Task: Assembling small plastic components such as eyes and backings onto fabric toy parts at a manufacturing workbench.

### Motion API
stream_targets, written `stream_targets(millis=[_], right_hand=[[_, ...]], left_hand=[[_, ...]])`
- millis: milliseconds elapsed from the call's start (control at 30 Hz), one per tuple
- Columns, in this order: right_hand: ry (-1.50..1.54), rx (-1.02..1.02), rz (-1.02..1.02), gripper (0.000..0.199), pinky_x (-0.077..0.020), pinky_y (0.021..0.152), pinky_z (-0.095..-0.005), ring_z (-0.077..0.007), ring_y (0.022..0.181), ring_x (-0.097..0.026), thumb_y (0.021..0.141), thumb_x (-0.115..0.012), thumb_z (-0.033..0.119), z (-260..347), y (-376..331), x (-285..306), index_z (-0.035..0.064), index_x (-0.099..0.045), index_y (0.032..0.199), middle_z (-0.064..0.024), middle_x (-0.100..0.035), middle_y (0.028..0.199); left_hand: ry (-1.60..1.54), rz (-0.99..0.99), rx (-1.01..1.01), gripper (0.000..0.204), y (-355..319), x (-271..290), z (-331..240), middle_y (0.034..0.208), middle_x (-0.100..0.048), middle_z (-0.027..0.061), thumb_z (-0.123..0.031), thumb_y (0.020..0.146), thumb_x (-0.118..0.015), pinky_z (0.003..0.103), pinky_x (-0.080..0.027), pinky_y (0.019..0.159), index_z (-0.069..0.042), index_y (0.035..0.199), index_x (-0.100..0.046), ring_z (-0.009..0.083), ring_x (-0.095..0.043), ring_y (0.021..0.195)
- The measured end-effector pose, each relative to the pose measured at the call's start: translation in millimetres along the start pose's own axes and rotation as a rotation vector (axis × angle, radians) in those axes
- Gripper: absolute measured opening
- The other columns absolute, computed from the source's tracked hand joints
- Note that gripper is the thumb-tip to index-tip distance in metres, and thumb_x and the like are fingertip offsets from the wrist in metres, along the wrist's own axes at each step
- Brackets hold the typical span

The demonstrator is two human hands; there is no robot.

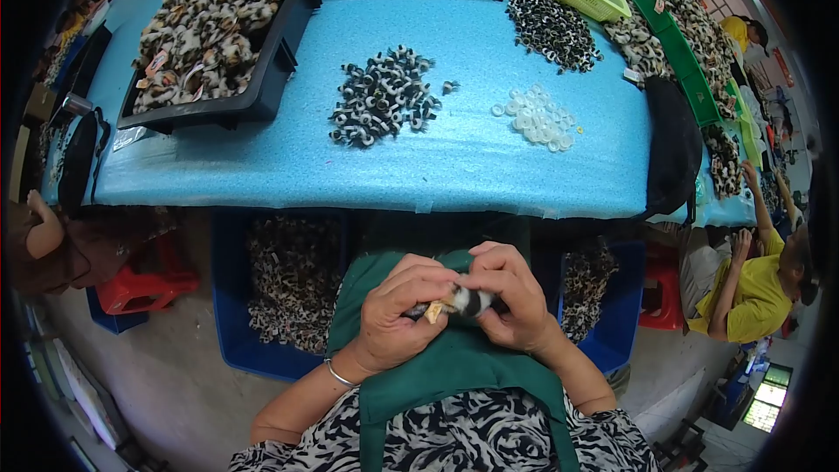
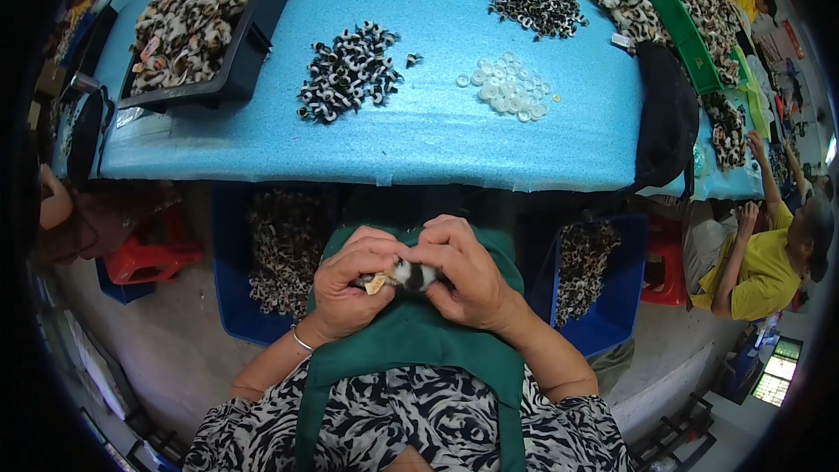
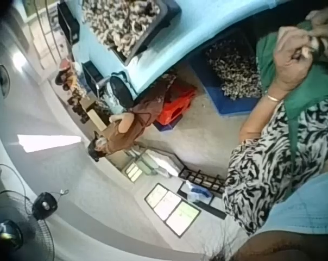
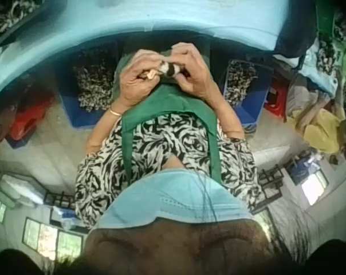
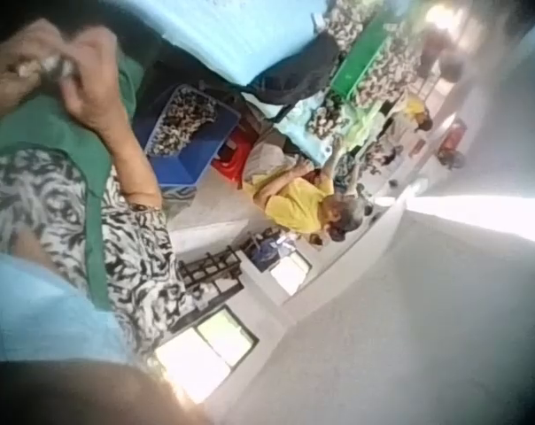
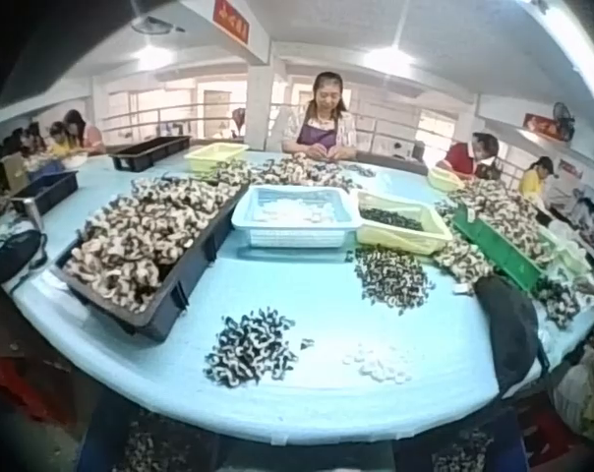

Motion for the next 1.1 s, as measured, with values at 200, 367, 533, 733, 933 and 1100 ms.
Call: stream_targets(millis=[200,367,533,733,933,1100], right_hand=[[-0.126,0.243,0.000,0.041,-0.0515,0.084,-0.0542,-0.0290,0.079,-0.059,0.059,-0.073,-0.011,2.6,-11.4,-2.7,0.0026,-0.058,0.095,-0.0094,-0.054,0.086],[-0.120,0.287,-0.075,0.040,-0.0526,0.079,-0.0468,-0.0300,0.080,-0.060,0.059,-0.073,-0.011,-2.0,-19.9,-2.6,0.0006,-0.059,0.095,-0.0134,-0.057,0.098],[-0.201,0.244,-0.023,0.039,-0.0488,0.082,-0.0444,-0.0249,0.080,-0.062,0.064,-0.073,-0.005,-8.5,-18.5,3.2,0.0041,-0.059,0.099,-0.0119,-0.063,0.103],[-0.193,0.213,0.046,0.035,-0.0477,0.088,-0.0470,-0.0220,0.075,-0.059,0.068,-0.070,-0.006,-6.8,-18.6,3.4,0.0041,-0.061,0.100,-0.0066,-0.057,0.088],[-0.097,0.211,0.016,0.034,-0.0486,0.090,-0.0515,-0.0229,0.074,-0.058,0.067,-0.066,-0.010,-9.7,-22.4,4.2,0.0017,-0.061,0.099,-0.0080,-0.055,0.087],[-0.095,0.164,-0.012,0.034,-0.0482,0.091,-0.0514,-0.0236,0.079,-0.060,0.065,-0.066,-0.011,-6.6,-7.8,13.4,0.0019,-0.061,0.097,-0.0095,-0.059,0.093]], left_hand=[[-0.028,0.045,-0.030,0.036,5.5,-7.4,-0.6,0.105,-0.067,0.0141,0.014,0.069,-0.068,0.034,-0.052,0.080,-0.002,0.100,-0.063,0.0287,-0.064,0.097],[-0.202,0.019,0.106,0.036,-0.2,-11.9,12.0,0.105,-0.067,0.0152,0.016,0.070,-0.066,0.034,-0.053,0.082,-0.002,0.101,-0.063,0.0286,-0.065,0.098],[-0.006,0.061,0.021,0.035,8.1,-11.4,8.4,0.106,-0.067,0.0156,0.016,0.070,-0.069,0.035,-0.054,0.081,-0.002,0.100,-0.063,0.0291,-0.065,0.096],[0.138,0.064,-0.093,0.032,13.0,-11.7,-1.6,0.099,-0.065,0.0148,0.013,0.071,-0.073,0.035,-0.055,0.076,-0.001,0.098,-0.063,0.0299,-0.066,0.093],[0.105,0.028,-0.116,0.031,5.2,-17.4,-4.1,0.098,-0.065,0.0141,0.012,0.072,-0.073,0.036,-0.056,0.076,0.000,0.098,-0.063,0.0303,-0.067,0.092],[0.103,0.040,-0.080,0.031,12.4,-16.8,-3.6,0.097,-0.066,0.0135,0.012,0.072,-0.073,0.037,-0.056,0.077,-0.001,0.099,-0.064,0.0309,-0.067,0.094]])
Point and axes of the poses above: each hand's wrist, its own y-axis towards the middle knuckle, its own x-axis out of the back of the hand, z = x × y, the point moved 5 cm from there along y, towards the middle knuckle
